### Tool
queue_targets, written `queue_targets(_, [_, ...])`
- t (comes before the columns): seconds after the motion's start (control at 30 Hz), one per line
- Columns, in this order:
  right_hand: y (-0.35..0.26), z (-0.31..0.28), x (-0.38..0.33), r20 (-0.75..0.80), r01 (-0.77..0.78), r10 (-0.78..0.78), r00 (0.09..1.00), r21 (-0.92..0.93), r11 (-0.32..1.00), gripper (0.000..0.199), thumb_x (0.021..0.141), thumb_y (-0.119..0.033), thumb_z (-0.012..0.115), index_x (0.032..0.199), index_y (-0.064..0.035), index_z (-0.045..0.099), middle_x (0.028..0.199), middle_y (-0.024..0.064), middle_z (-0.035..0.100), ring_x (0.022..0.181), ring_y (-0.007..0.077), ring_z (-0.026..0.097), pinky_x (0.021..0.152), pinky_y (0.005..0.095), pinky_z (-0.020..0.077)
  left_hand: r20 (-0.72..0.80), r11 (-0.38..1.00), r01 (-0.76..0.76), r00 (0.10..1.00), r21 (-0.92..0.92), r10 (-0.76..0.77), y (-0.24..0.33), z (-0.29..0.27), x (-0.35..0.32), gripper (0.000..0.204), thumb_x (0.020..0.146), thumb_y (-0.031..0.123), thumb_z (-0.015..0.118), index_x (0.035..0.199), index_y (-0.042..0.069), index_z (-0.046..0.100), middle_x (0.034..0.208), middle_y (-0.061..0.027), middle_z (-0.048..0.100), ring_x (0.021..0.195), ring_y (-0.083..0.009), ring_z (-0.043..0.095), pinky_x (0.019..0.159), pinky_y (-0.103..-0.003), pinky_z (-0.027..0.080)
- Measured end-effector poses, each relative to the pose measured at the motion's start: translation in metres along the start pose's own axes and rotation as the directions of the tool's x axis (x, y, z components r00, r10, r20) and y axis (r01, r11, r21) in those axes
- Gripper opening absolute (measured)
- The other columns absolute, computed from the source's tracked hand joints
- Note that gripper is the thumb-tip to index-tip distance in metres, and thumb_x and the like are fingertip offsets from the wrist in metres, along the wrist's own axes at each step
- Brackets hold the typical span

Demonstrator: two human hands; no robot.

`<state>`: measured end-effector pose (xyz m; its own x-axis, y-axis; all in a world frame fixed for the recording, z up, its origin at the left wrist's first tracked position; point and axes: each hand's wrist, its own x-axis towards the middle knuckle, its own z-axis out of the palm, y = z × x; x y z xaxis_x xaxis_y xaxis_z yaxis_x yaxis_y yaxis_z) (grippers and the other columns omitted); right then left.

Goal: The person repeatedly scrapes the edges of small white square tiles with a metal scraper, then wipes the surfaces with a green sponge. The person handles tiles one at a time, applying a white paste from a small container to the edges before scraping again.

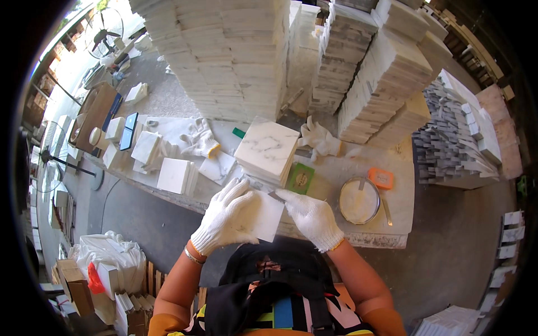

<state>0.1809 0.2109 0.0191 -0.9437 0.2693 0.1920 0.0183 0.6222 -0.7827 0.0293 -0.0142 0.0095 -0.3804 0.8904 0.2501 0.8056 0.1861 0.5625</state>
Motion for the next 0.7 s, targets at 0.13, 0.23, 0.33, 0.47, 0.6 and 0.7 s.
queue_targets(0.13, [-0.009,-0.004,-0.018,0.116,-0.033,0.035,0.993,-0.015,0.999,0.032,0.095,-0.006,0.066,0.125,-0.0131,0.073,0.115,0.0149,0.075,0.102,0.0331,0.074,0.086,0.0392,0.0603,-0.022,0.999,-0.007,1.000,-0.042,0.006,-0.005,0.005,-0.004,0.104,0.049,0.045,0.097,0.138,0.007,0.057,0.150,-0.0206,0.052,0.140,-0.0463,0.047,0.112,-0.054,0.042])
queue_targets(0.23, [-0.004,-0.007,-0.011,0.119,-0.021,0.013,0.993,0.065,0.998,0.032,0.095,-0.006,0.067,0.126,-0.0130,0.074,0.115,0.0143,0.076,0.101,0.0324,0.074,0.087,0.0384,0.0602,-0.042,0.997,-0.030,0.999,-0.074,0.027,-0.008,0.006,-0.003,0.104,0.049,0.045,0.097,0.138,0.007,0.056,0.150,-0.0214,0.051,0.141,-0.0477,0.046,0.112,-0.055,0.042])
queue_targets(0.33, [0.003,-0.017,0.015,0.138,-0.004,-0.006,0.990,0.072,0.997,0.031,0.094,-0.007,0.069,0.124,-0.0121,0.075,0.115,0.0136,0.076,0.099,0.0313,0.075,0.087,0.0367,0.0602,-0.050,0.995,-0.044,0.998,-0.093,0.039,-0.010,0.008,-0.004,0.105,0.049,0.044,0.097,0.138,0.008,0.055,0.150,-0.0220,0.051,0.141,-0.0490,0.046,0.113,-0.055,0.042])
queue_targets(0.47, [0.012,-0.018,0.042,0.267,0.015,-0.038,0.963,0.086,0.996,0.026,0.093,-0.008,0.071,0.119,-0.0118,0.077,0.111,0.0115,0.078,0.099,0.0282,0.075,0.086,0.0347,0.0598,-0.054,0.992,-0.052,0.997,-0.114,0.046,-0.010,0.008,-0.003,0.105,0.049,0.042,0.098,0.139,0.008,0.055,0.151,-0.0224,0.050,0.141,-0.0499,0.045,0.112,-0.056,0.042])
queue_targets(0.6, [0.022,-0.017,0.049,0.276,0.130,-0.165,0.947,0.140,0.981,0.028,0.093,-0.009,0.071,0.120,-0.0137,0.078,0.112,0.0120,0.077,0.098,0.0290,0.075,0.085,0.0349,0.0592,-0.032,0.992,-0.039,0.999,-0.124,0.035,-0.008,0.005,-0.001,0.104,0.050,0.042,0.098,0.139,0.008,0.055,0.151,-0.0226,0.050,0.141,-0.0500,0.045,0.113,-0.056,0.042])
queue_targets(0.7, [0.019,-0.022,0.046,0.331,0.073,-0.107,0.938,0.113,0.991,0.028,0.093,-0.010,0.071,0.120,-0.0142,0.078,0.111,0.0124,0.077,0.098,0.0291,0.075,0.085,0.0349,0.0592,-0.042,0.992,-0.037,0.999,-0.117,0.032,-0.011,0.009,-0.004,0.104,0.052,0.048,0.096,0.138,0.008,0.055,0.151,-0.0236,0.051,0.141,-0.0506,0.045,0.114,-0.056,0.041])
